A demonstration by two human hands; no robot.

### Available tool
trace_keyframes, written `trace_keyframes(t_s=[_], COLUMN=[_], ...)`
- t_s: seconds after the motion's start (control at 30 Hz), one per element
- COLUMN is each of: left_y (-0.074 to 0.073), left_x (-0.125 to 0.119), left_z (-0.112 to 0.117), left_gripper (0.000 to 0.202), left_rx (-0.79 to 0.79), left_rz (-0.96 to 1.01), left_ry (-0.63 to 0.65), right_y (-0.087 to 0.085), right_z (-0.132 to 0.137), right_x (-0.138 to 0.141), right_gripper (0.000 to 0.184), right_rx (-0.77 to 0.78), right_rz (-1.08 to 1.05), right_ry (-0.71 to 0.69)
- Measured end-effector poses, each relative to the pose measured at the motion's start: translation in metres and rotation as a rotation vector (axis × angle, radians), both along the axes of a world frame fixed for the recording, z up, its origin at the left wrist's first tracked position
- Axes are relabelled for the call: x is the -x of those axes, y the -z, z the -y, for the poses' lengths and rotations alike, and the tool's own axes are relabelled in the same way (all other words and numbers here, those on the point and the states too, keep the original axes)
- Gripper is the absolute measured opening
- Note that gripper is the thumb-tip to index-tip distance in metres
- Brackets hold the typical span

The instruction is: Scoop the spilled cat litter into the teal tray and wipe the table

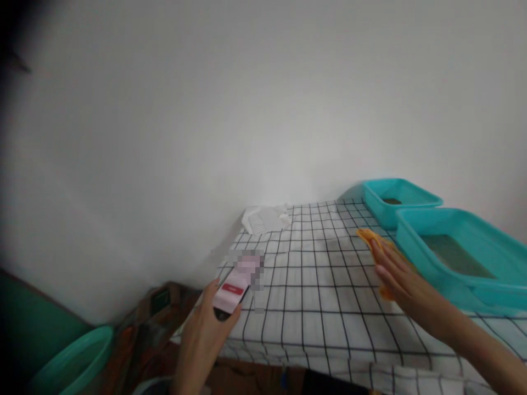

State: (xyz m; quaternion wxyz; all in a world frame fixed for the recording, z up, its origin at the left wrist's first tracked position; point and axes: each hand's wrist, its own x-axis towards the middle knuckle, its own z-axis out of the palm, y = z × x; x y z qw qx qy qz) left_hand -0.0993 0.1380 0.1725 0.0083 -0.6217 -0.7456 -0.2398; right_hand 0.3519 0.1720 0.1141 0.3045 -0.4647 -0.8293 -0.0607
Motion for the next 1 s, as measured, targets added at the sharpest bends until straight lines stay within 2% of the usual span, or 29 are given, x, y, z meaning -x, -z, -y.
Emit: trace_keyframes(t_s=[0.03, 0.13, 0.17, 0.23, 0.37, 0.47, 0.53, 0.6, 0.73, 0.8, 0.9, 1.0], left_y=[0.002, 0.009, 0.011, 0.016, 0.022, 0.020, 0.018, 0.017, 0.021, 0.023, 0.026, 0.026], left_x=[0.000, 0.004, 0.004, 0.003, -0.002, -0.004, -0.004, -0.002, 0.002, 0.004, 0.003, 0.000], left_z=[0.003, 0.011, 0.013, 0.014, 0.009, 0.004, 0.002, 0.001, 0.000, 0.000, -0.002, -0.004], left_gripper=[0.058, 0.063, 0.064, 0.064, 0.057, 0.056, 0.055, 0.054, 0.053, 0.052, 0.055, 0.059], left_rx=[-0.023, -0.076, -0.082, -0.088, -0.151, -0.128, -0.100, -0.100, -0.161, -0.169, -0.176, -0.170], left_rz=[-0.027, -0.076, -0.083, -0.099, -0.155, -0.231, -0.306, -0.372, -0.425, -0.430, -0.428, -0.418], left_ry=[0.013, 0.055, 0.051, 0.019, -0.058, -0.098, -0.088, -0.061, -0.006, 0.009, 0.028, 0.021], right_y=[0.005, 0.006, 0.002, -0.011, -0.029, -0.031, -0.032, -0.033, -0.041, -0.044, -0.045, -0.037], right_z=[-0.017, -0.066, -0.079, -0.095, -0.094, -0.089, -0.094, -0.107, -0.135, -0.140, -0.132, -0.109], right_x=[0.011, 0.067, 0.090, 0.138, 0.215, 0.240, 0.239, 0.223, 0.161, 0.124, 0.078, 0.053], right_gripper=[0.062, 0.065, 0.064, 0.061, 0.064, 0.065, 0.064, 0.063, 0.060, 0.061, 0.064, 0.067], right_rx=[0.036, 0.256, 0.316, 0.329, 0.318, 0.307, 0.313, 0.325, 0.338, 0.336, 0.337, 0.352], right_rz=[0.024, 0.082, 0.122, 0.152, 0.187, 0.203, 0.191, 0.165, 0.101, 0.075, 0.050, 0.053], right_ry=[-0.018, 0.188, 0.162, 0.088, -0.071, -0.152, -0.122, -0.037, 0.189, 0.299, 0.455, 0.571])
